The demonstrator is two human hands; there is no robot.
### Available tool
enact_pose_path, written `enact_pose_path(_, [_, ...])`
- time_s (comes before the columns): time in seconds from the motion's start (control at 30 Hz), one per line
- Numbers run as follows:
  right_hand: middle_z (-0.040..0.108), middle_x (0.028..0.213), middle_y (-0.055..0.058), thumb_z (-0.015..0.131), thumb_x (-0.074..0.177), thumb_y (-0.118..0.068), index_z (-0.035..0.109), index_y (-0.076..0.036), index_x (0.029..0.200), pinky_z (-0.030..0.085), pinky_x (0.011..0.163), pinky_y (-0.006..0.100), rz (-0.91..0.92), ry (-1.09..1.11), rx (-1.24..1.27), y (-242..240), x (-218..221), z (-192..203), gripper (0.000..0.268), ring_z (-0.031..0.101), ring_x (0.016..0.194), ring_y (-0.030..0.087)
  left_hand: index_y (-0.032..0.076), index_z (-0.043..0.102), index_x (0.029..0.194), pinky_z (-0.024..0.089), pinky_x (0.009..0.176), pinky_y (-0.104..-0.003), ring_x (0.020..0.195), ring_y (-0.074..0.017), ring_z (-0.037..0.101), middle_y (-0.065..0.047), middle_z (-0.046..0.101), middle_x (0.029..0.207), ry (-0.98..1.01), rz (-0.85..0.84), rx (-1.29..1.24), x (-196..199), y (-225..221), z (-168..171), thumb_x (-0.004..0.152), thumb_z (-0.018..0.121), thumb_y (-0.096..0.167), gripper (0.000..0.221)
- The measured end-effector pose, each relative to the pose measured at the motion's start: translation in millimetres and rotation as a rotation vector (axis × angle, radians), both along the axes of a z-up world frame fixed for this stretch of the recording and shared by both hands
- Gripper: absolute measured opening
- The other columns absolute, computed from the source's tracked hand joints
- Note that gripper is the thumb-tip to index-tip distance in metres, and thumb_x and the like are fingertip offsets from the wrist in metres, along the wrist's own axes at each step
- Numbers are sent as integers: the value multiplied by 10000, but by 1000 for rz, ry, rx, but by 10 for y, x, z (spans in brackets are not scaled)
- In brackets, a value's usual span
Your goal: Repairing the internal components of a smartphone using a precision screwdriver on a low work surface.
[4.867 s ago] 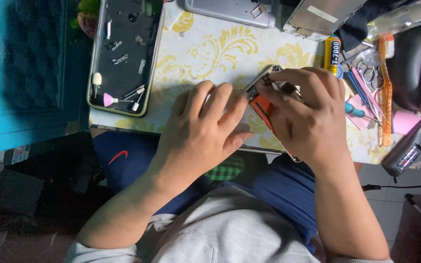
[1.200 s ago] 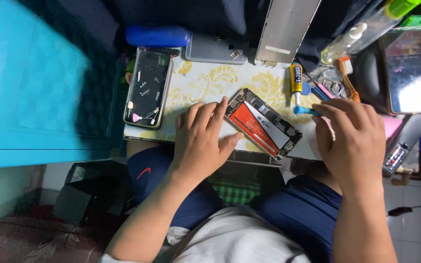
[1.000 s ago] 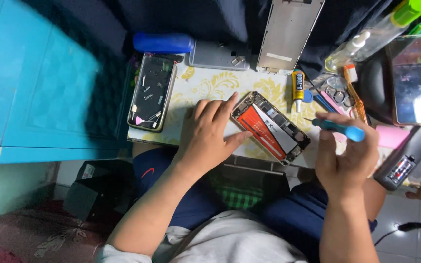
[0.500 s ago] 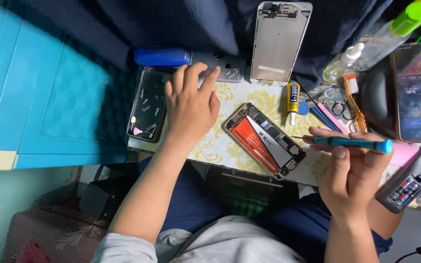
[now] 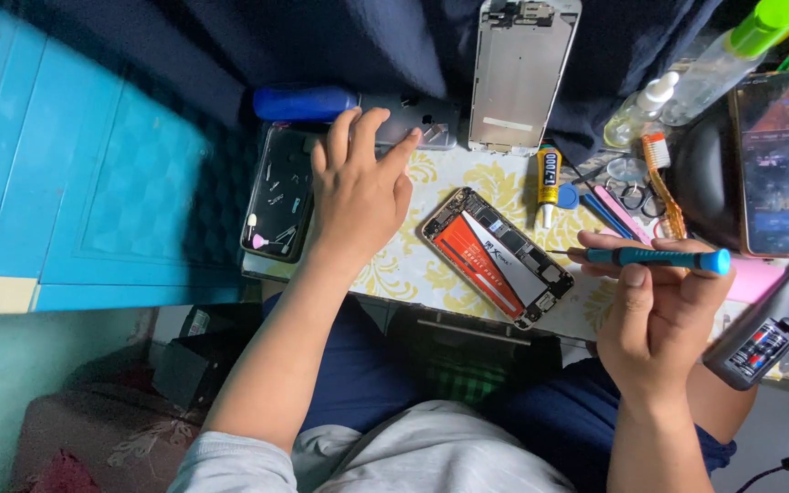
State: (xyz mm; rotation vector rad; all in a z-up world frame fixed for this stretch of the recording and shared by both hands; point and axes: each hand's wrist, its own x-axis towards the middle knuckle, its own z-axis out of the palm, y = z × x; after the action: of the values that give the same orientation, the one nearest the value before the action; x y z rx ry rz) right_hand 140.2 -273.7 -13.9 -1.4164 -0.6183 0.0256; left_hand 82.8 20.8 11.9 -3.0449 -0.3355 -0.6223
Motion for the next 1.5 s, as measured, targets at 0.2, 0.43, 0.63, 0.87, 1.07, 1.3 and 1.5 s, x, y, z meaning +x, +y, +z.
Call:
enact_pose_path(0.2, [605,1160,384,372,1171,-131,259,-116,1259,635,872,490,-43,37,-15,11,6,25,144,695,1079,445,178,739,1180,418,902,-531,1256,-362,488,-101,547,1330,-71,-31,-42,101,100,14,893,753,232,292])
enact_pose_path(0.43, [599,1127,378,466,1160,103,221,-223,1481,598,985,531,-52,-34,45,93,43,105,519,661,999,419,46,717,1004,559,720,-338,905,-236,683,-83,671,1031,-395,-227,-383,-13,-200,66,1015,662,172,137])
enact_pose_path(0.63, [492,1174,214,512,1125,16,398,-11,1243,681,787,446,-165,-133,89,495,-92,216,166,695,868,360,53,722,947,556,747,-351,850,-242,684,-89,684,942,-523,-305,-472,-216,-680,119,969,752,161,114])
enact_pose_path(0.87, [531,1038,399,500,1062,194,204,-487,1612,704,755,742,-112,-367,227,652,-111,-84,924,595,650,446,109,707,989,514,798,-378,842,-245,668,-63,685,969,-533,-331,-501,-291,-726,54,971,775,133,74])
enact_pose_path(1.07, [496,1140,367,494,1118,194,104,-579,1570,746,784,688,-125,-313,165,597,-165,-214,977,728,792,527,96,699,988,503,804,-373,849,-237,660,-41,688,991,-531,-343,-512,-281,-714,52,992,750,118,55])
enact_pose_path(1.3, [502,1014,363,479,1079,89,201,-518,1580,682,707,695,-98,-381,184,675,-117,-87,835,644,612,491,95,689,1000,499,783,-391,821,-259,659,-57,679,989,-522,-352,-476,-291,-713,28,987,762,79,76])
enact_pose_path(1.5, [503,1014,366,477,1082,91,205,-519,1581,673,739,698,-94,-386,183,689,-90,-99,833,645,619,495,77,692,985,493,772,-398,806,-267,649,-74,683,971,-541,-362,-479,-287,-716,18,982,755,80,64])
